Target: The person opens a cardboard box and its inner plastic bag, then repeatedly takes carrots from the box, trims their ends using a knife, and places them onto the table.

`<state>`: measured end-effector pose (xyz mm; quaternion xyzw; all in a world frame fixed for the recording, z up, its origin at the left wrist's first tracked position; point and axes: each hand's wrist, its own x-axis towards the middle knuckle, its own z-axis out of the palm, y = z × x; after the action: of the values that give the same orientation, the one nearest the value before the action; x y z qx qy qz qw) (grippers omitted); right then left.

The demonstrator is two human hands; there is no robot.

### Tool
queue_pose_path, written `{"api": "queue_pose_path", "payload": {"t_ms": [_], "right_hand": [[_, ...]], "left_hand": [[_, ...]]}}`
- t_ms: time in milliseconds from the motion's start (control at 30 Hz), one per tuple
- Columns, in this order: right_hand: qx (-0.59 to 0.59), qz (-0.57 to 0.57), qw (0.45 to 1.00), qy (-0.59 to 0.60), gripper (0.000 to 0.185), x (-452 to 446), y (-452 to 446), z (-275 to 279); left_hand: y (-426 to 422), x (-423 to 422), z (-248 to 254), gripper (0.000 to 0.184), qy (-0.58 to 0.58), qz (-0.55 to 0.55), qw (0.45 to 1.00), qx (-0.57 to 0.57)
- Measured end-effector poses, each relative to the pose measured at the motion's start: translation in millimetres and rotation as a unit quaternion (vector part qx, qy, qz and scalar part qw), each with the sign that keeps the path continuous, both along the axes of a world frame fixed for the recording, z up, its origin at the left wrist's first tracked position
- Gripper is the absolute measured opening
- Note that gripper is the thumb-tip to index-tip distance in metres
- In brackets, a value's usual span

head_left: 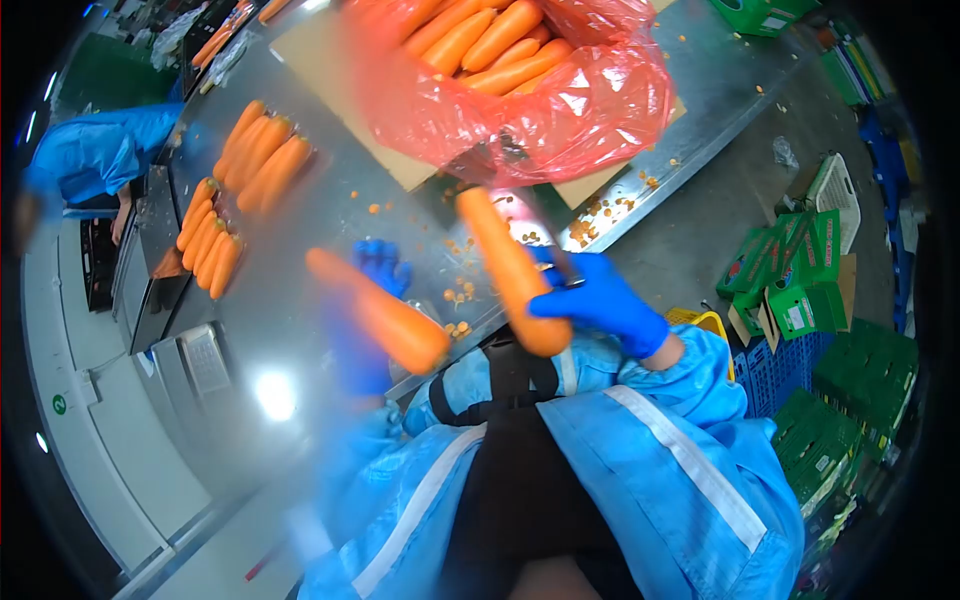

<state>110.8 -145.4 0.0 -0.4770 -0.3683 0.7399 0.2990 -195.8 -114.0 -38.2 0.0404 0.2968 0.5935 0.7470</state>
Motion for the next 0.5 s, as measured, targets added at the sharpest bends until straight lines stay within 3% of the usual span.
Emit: {"api": "queue_pose_path", "payload": {"t_ms": [133,200,267,300,367,400,433,467,500], "right_hand": [[0.004,-0.144,0.987,-0.067,0.071,62.4,-29.4,-22.8],[0.031,-0.246,0.961,-0.122,0.071,108.9,-67.7,-70.7],[0.020,-0.331,0.931,-0.155,0.067,137.3,-106.8,-89.1],[-0.056,-0.314,0.913,-0.253,0.066,152.8,-125.2,-94.8],[-0.105,-0.330,0.881,-0.323,0.066,191.3,-182.6,-131.9],[-0.078,-0.368,0.877,-0.299,0.066,208.8,-221.9,-166.8],[-0.114,-0.351,0.860,-0.353,0.067,217.4,-251.3,-175.1],[-0.148,-0.337,0.836,-0.407,0.068,227.1,-280.6,-181.6],[-0.155,-0.324,0.814,-0.457,0.068,241.8,-318.8,-203.9]], "left_hand": [[7.9,-82.8,-2.9,0.036,0.228,-0.031,0.973,-0.019],[16.2,-97.8,9.5,0.032,0.423,-0.056,0.904,-0.027],[25.3,-116.4,4.5,0.031,0.581,-0.084,0.809,-0.013],[29.5,-121.1,-6.1,0.034,0.663,-0.103,0.740,0.048],[38.2,-130.3,-27.4,0.041,0.813,-0.099,0.555,0.149],[39.9,-126.9,-27.9,0.043,0.847,-0.130,0.494,0.149],[43.8,-119.9,-27.4,0.045,0.875,-0.158,0.431,0.152],[50.3,-104.1,-14.8,0.049,0.887,-0.227,0.386,0.111],[51.5,-113.7,-35.1,0.048,0.883,-0.220,0.397,0.123]]}}
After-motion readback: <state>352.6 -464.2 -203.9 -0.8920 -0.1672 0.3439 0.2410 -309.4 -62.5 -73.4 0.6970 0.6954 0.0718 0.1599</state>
